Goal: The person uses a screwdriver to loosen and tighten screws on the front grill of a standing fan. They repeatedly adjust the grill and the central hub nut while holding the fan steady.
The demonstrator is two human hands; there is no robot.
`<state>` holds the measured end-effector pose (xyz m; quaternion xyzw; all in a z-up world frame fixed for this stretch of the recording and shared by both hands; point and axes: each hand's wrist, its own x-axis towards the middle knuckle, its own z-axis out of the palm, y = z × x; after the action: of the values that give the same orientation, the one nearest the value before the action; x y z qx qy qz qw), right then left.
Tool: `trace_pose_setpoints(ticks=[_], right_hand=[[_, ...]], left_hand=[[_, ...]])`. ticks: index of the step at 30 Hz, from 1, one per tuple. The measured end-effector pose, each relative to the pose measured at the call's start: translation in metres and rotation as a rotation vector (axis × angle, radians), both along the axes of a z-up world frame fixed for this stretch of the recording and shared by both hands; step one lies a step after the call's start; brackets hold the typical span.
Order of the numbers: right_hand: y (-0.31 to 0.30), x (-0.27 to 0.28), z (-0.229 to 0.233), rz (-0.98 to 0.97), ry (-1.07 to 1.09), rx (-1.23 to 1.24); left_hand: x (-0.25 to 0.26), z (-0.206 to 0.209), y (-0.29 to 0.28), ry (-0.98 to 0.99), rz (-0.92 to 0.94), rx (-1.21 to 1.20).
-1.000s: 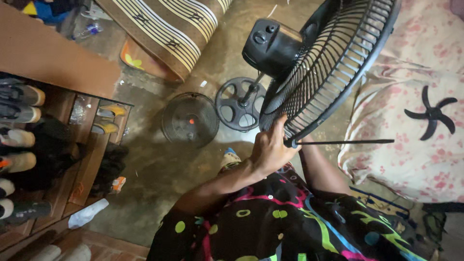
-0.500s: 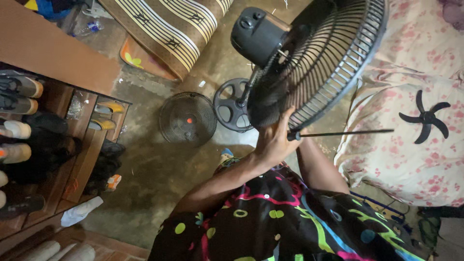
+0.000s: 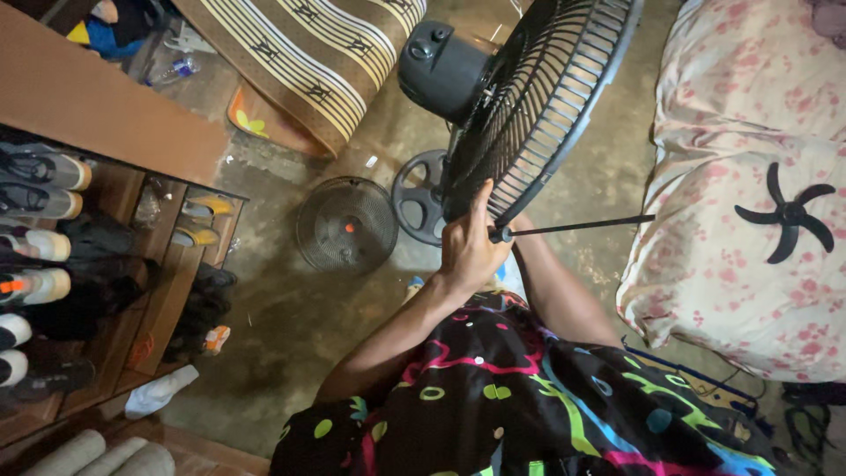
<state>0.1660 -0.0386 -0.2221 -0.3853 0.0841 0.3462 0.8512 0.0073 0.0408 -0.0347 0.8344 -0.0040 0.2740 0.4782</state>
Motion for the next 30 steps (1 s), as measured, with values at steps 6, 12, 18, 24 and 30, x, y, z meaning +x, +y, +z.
trace_pose_setpoints(ticks=[6, 12, 18, 24, 30], right_hand=[[-0.005, -0.005, -0.016, 0.040, -0.053, -0.100], [0.003, 0.015, -0.035, 0.105, -0.131, 0.485], [0.030, 0.007, 0.053, -0.154, -0.748, -0.429], [0.031, -0.022, 0.113, -0.041, -0.795, -0.529], [0.022, -0.036, 0.137, 0.003, -0.841, -0.576]], left_hand=[[0.000, 0.011, 0.003, -0.037, 0.045, 0.000], [-0.002, 0.017, 0.009, -0.044, 0.085, -0.023], [0.000, 0.021, 0.041, -0.061, 0.201, -0.175], [0.004, 0.017, 0.077, -0.011, 0.125, -0.438], [-0.003, 0.003, 0.109, 0.009, 0.131, -0.592]])
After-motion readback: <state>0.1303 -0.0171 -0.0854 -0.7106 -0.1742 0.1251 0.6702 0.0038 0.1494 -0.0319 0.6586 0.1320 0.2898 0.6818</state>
